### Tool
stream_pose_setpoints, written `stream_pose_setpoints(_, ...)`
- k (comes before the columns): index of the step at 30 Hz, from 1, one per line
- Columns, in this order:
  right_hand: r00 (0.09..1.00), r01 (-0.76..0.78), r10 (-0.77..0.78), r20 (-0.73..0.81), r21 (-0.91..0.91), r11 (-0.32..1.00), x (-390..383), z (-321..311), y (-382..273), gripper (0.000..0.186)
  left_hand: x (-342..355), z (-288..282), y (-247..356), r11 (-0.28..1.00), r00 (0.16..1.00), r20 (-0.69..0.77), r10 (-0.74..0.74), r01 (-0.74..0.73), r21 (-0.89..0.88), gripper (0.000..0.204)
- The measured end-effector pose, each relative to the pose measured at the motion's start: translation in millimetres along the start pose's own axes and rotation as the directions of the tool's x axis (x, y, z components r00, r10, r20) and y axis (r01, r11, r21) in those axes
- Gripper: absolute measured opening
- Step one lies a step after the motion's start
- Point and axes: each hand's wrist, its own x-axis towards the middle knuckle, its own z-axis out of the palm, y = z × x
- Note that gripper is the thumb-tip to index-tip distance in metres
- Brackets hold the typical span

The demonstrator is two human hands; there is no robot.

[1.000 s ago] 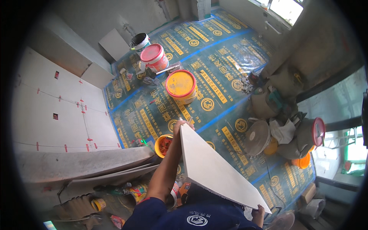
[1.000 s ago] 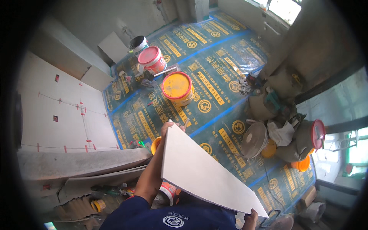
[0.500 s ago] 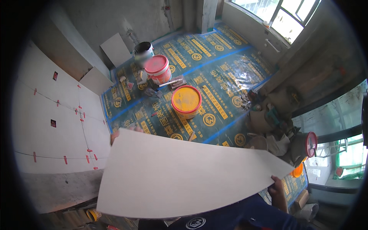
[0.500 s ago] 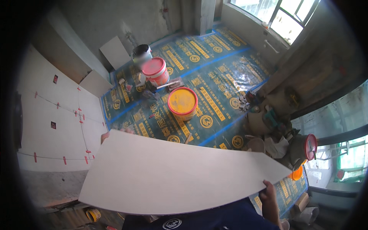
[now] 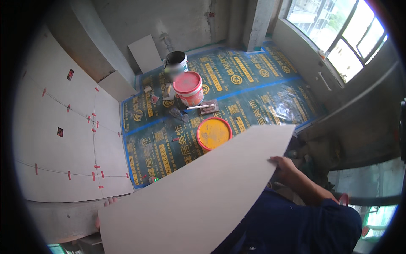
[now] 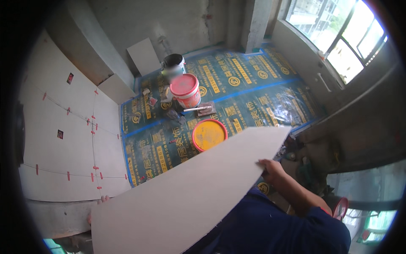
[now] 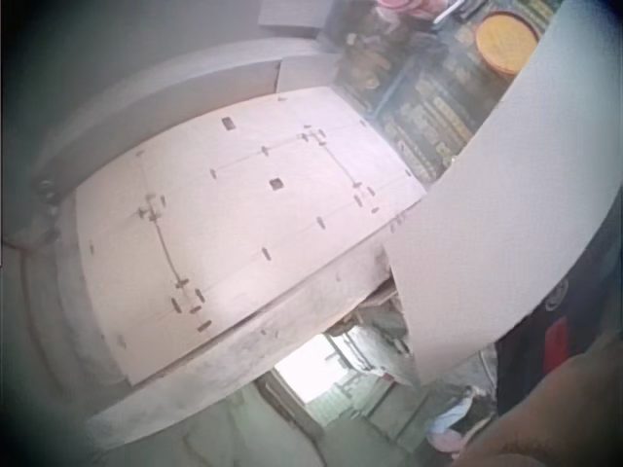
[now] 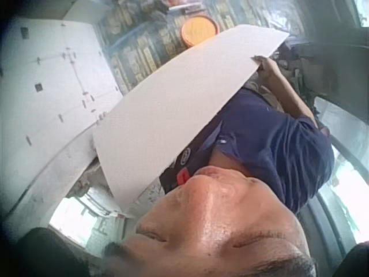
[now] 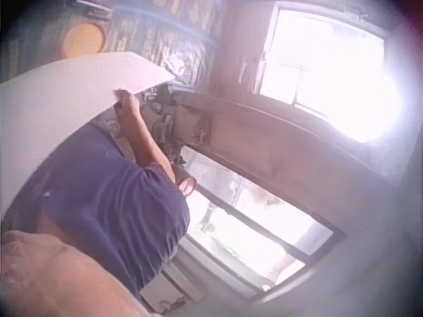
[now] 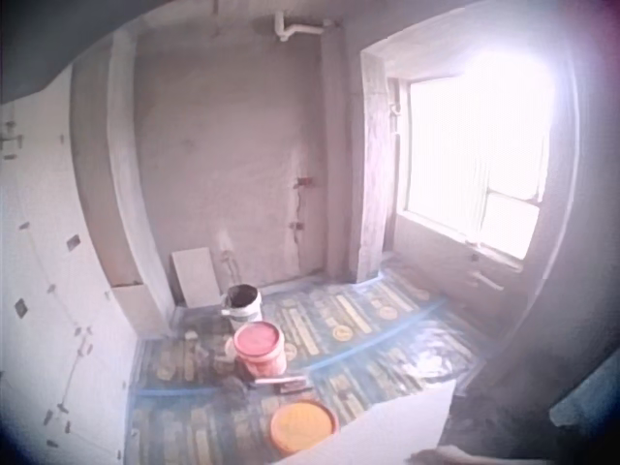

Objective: The person cuts a large tile using a circular saw while holding it steady by hand on a floor, then uses an angle grinder to shape a hole in the center of the tile, and finally applies mortar to the back of the tile with a trowel.

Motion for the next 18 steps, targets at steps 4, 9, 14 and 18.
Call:
stream_pose_setpoints(4,0.98,0.036,-0.013,0.198,-0.113,0.993,65.3,95.4,-77.3,0.027,-2.7,46.4,-18.5,0.995,0.982,-0.167,0.087,-0.078,0.061,0.031)
stream_pose_setpoints(9,0.937,0.034,0.034,0.349,-0.187,0.982,131.5,195.2,-148.2,0.026,-2.2,106.2,-44.7,0.986,0.937,-0.314,0.152,-0.123,0.108,0.033)
stream_pose_setpoints(14,0.882,0.039,0.087,0.463,-0.257,0.966,163.9,256.7,-174.0,0.027,-3.1,135.4,-71.1,0.98,0.896,-0.399,0.194,-0.161,0.115,0.035)
stream_pose_setpoints(18,0.88,0.02,0.134,0.456,-0.318,0.948,173.7,285.4,-168.4,0.027,-8.7,147.7,-77.4,0.972,0.861,-0.452,0.234,-0.191,0.139,0.037)
